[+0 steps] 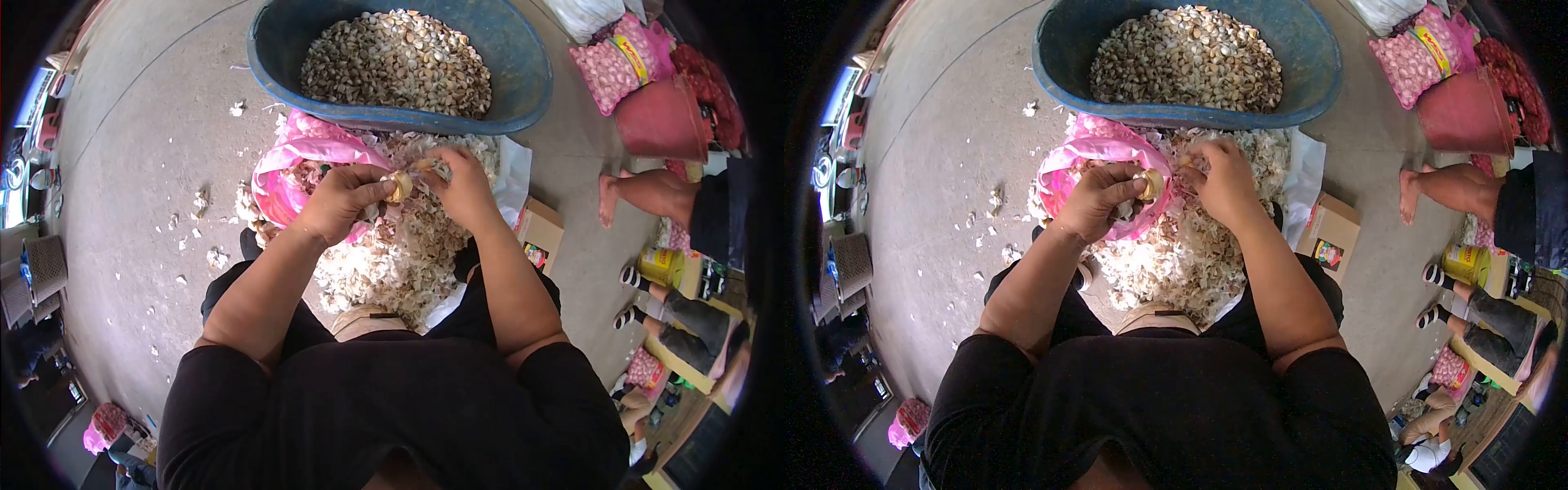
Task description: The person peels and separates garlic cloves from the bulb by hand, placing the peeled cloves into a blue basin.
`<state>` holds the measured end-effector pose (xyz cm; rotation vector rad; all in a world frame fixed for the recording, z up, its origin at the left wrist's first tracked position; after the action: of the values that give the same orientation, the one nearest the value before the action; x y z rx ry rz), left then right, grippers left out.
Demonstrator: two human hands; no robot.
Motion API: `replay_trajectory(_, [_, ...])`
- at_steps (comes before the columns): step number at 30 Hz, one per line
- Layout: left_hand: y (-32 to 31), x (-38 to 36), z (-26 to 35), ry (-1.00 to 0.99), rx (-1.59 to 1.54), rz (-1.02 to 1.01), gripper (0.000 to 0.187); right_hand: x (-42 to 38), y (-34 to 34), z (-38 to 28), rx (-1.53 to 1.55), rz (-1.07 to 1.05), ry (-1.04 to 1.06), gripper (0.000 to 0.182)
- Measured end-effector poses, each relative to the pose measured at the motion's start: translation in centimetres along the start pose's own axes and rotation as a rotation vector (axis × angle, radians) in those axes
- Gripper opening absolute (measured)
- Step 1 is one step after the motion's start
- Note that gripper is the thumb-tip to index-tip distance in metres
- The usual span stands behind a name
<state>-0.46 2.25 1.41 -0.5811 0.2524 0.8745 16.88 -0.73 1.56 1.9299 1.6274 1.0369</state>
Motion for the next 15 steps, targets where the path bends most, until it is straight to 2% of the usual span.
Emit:
replay_trajectory(1, [0.1, 0.1, 0.0, -0.011, 0.018, 0.011, 0.018, -0.2, -0.1, 0.0, -0.083, 0.049, 0.015, 0.026])
replay_trajectory(4, [0.2, 0.1, 0.0, -0.024, 0.087, 0.084, 0.014, -0.6, -1.4, -1.3, 0.618, -0.062, -0.303, 0.024])
replay_trajectory(7, [0.0, 0.2, -0.3, -0.048, 0.04, 0.124, 0.013, -0.8, -1.1, -4.7, 0.646, -0.132, -0.207, 0.019])
replay_trajectory(10, [0.0, 0.2, -0.9, -0.073, -0.038, 0.029, 0.014, -1.1, -1.8, -4.3, 0.744, -0.024, -0.188, 0.016])
replay_trajectory(13, [0.0, 0.4, -1.1, -0.089, -0.072, 0.003, 0.012, -0.7, -0.8, -4.3, 0.586, 0.085, -0.119, 0.013])
replay_trajectory(15, [-0.3, 0.2, -0.5, -0.062, -0.101, 0.03, 0.012, -0.6, -1.2, -3.6, 0.85, -0.049, -0.34, 0.014])
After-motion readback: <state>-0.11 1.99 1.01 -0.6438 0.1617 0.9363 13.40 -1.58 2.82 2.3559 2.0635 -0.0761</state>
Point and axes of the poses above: each hand's wrist, its own x-axis towards the middle knuckle, its own y-axis out of the back of the hand, z = x × y, the point moved 3 cm from there along x, towards the middle knuckle, and after that the axes turned 7 degrees about x, right-handed, at the moved point
